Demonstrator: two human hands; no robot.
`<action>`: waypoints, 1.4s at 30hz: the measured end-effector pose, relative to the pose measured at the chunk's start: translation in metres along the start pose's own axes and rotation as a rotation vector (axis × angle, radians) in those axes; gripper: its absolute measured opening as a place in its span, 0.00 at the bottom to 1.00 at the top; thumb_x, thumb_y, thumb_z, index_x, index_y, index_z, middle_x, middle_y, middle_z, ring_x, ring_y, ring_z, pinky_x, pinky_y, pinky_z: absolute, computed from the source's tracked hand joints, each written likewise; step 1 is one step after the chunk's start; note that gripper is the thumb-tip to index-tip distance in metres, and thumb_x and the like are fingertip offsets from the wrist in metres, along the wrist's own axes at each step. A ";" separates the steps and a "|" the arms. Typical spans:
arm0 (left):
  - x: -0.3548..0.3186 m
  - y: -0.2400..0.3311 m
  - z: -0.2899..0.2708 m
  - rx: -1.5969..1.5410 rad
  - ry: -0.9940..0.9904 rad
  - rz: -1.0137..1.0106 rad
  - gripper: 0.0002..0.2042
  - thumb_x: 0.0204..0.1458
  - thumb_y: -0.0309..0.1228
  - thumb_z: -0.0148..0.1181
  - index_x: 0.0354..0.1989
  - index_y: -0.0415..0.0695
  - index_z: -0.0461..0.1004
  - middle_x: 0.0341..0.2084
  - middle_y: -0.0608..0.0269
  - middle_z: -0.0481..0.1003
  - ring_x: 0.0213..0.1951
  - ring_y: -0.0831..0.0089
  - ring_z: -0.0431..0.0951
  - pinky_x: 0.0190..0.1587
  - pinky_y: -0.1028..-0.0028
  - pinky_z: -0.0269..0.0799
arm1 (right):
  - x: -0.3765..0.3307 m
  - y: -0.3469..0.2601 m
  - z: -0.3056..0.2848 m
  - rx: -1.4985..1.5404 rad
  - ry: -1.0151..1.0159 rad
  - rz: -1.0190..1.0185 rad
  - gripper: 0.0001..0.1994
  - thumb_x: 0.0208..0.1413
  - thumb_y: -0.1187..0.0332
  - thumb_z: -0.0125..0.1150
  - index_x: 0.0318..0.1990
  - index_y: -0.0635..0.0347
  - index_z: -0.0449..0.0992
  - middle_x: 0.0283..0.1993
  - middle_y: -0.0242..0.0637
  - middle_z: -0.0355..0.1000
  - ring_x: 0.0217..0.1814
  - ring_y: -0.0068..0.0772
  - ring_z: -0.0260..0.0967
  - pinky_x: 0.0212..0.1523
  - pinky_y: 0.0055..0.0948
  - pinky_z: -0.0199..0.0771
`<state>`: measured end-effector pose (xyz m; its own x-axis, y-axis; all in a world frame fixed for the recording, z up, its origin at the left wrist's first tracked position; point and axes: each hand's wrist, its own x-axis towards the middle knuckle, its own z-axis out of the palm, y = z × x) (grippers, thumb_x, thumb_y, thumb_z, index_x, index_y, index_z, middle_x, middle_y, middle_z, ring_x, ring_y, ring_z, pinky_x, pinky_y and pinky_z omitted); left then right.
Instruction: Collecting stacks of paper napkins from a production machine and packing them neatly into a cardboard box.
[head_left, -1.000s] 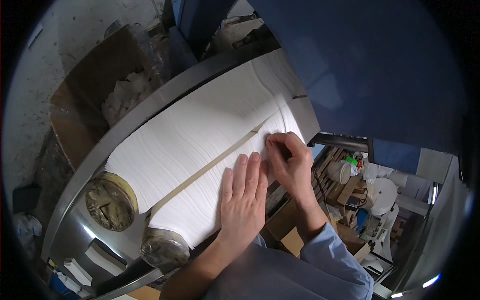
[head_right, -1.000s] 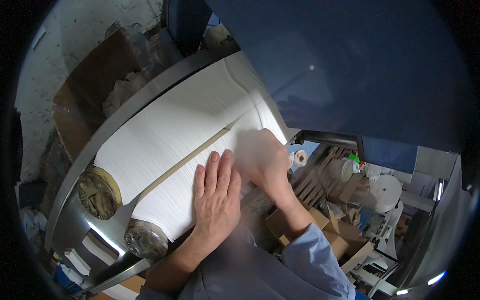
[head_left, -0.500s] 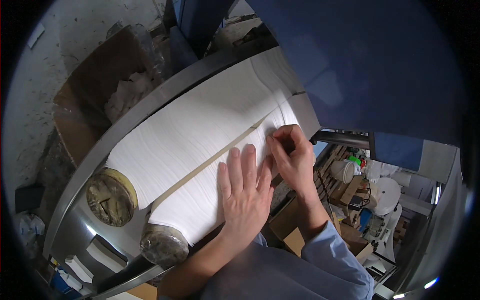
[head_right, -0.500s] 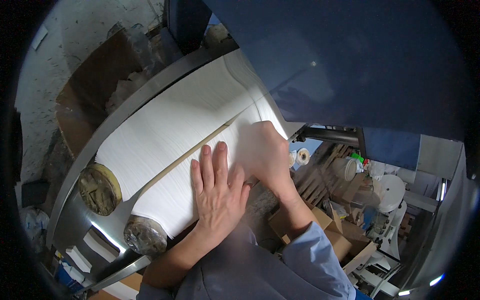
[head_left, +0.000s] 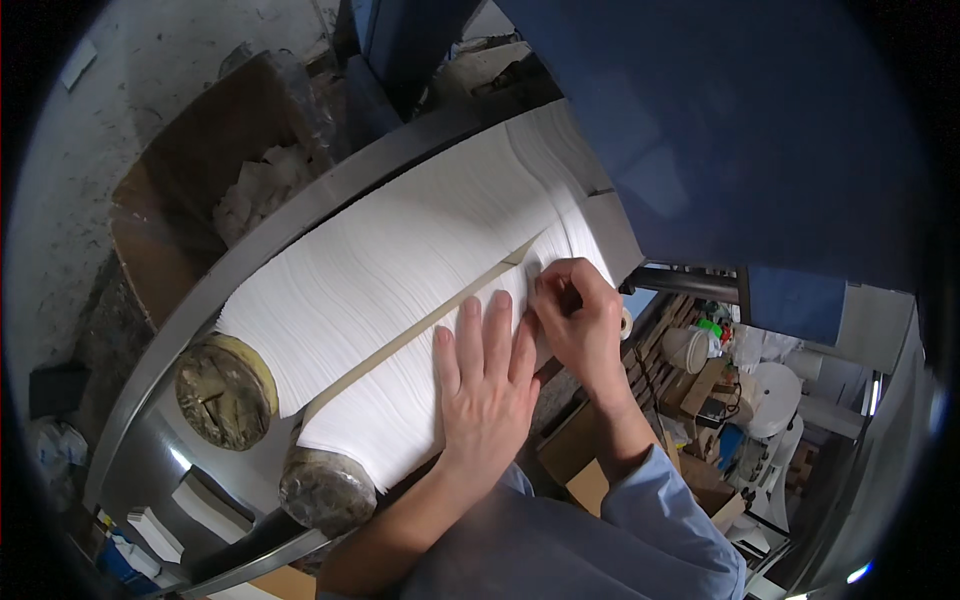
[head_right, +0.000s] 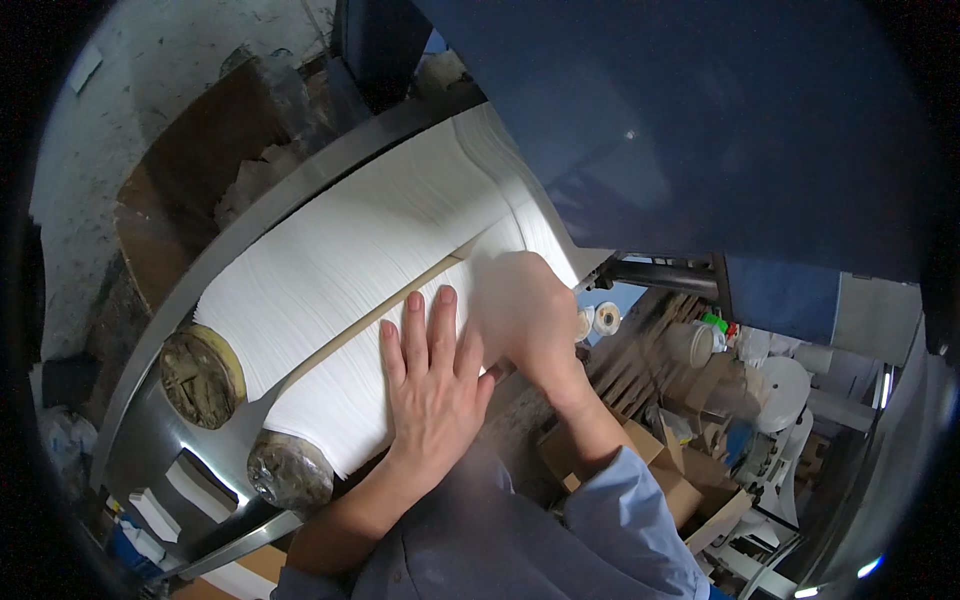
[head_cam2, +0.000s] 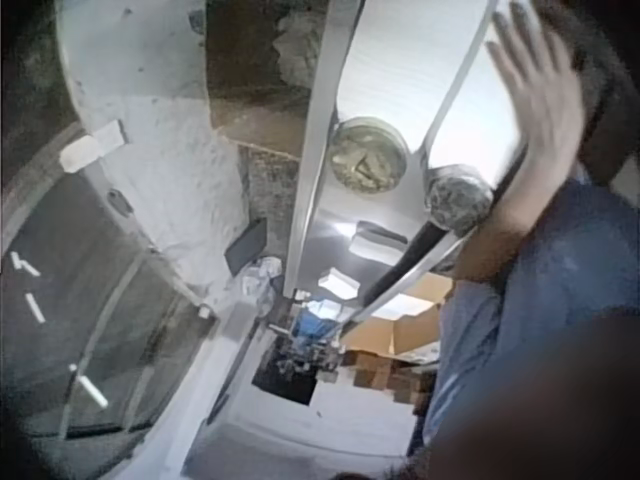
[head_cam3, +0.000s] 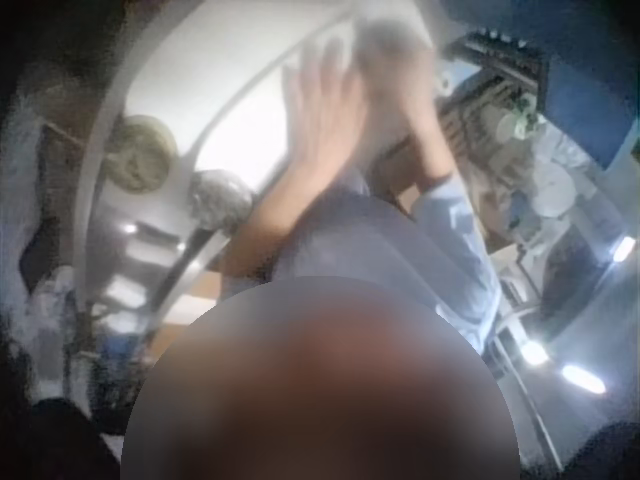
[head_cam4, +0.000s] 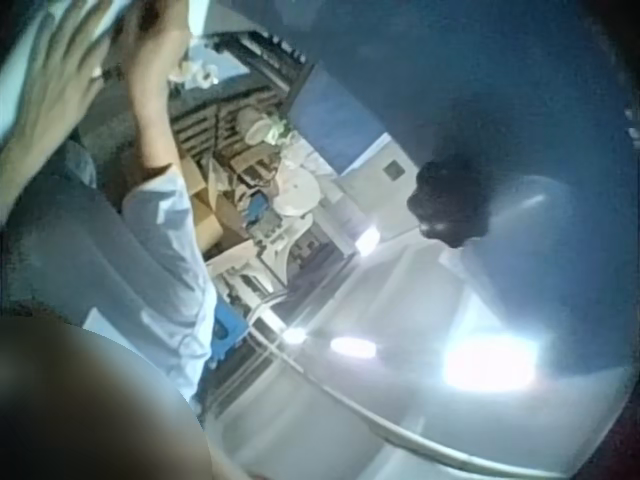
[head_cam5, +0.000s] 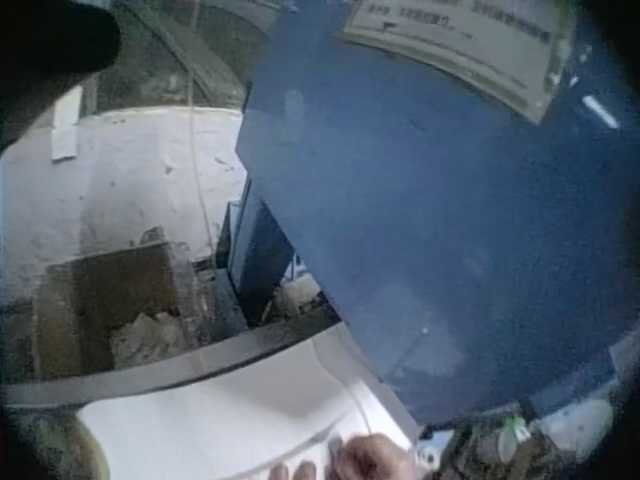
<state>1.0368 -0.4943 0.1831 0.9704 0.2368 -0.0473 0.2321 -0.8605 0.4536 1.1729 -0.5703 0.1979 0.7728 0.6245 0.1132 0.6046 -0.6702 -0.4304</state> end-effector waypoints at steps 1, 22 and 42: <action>-0.001 0.000 0.001 0.008 0.000 0.002 0.33 0.53 0.47 0.66 0.67 0.47 0.68 0.74 0.52 0.56 0.76 0.45 0.50 0.75 0.41 0.39 | -0.001 0.000 0.001 -0.015 0.007 -0.005 0.05 0.55 0.78 0.67 0.38 0.64 0.78 0.29 0.37 0.74 0.27 0.23 0.70 0.30 0.25 0.71; -0.009 -0.002 0.001 0.011 -0.030 -0.015 0.33 0.57 0.49 0.62 0.70 0.50 0.66 0.75 0.54 0.55 0.76 0.49 0.49 0.75 0.43 0.40 | -0.009 0.006 0.002 0.060 -0.021 0.043 0.10 0.51 0.83 0.63 0.41 0.64 0.85 0.31 0.37 0.70 0.28 0.30 0.70 0.29 0.27 0.69; -0.012 -0.003 0.005 0.003 -0.007 -0.015 0.35 0.56 0.50 0.63 0.70 0.50 0.66 0.75 0.52 0.54 0.77 0.49 0.48 0.76 0.42 0.35 | -0.011 0.011 -0.004 0.176 -0.050 0.044 0.07 0.57 0.80 0.63 0.43 0.65 0.78 0.31 0.36 0.73 0.29 0.26 0.73 0.32 0.24 0.72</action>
<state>1.0250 -0.4966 0.1782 0.9672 0.2469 -0.0600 0.2470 -0.8580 0.4504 1.1717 -0.5858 0.1957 0.7846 0.6181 0.0483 0.5239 -0.6193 -0.5848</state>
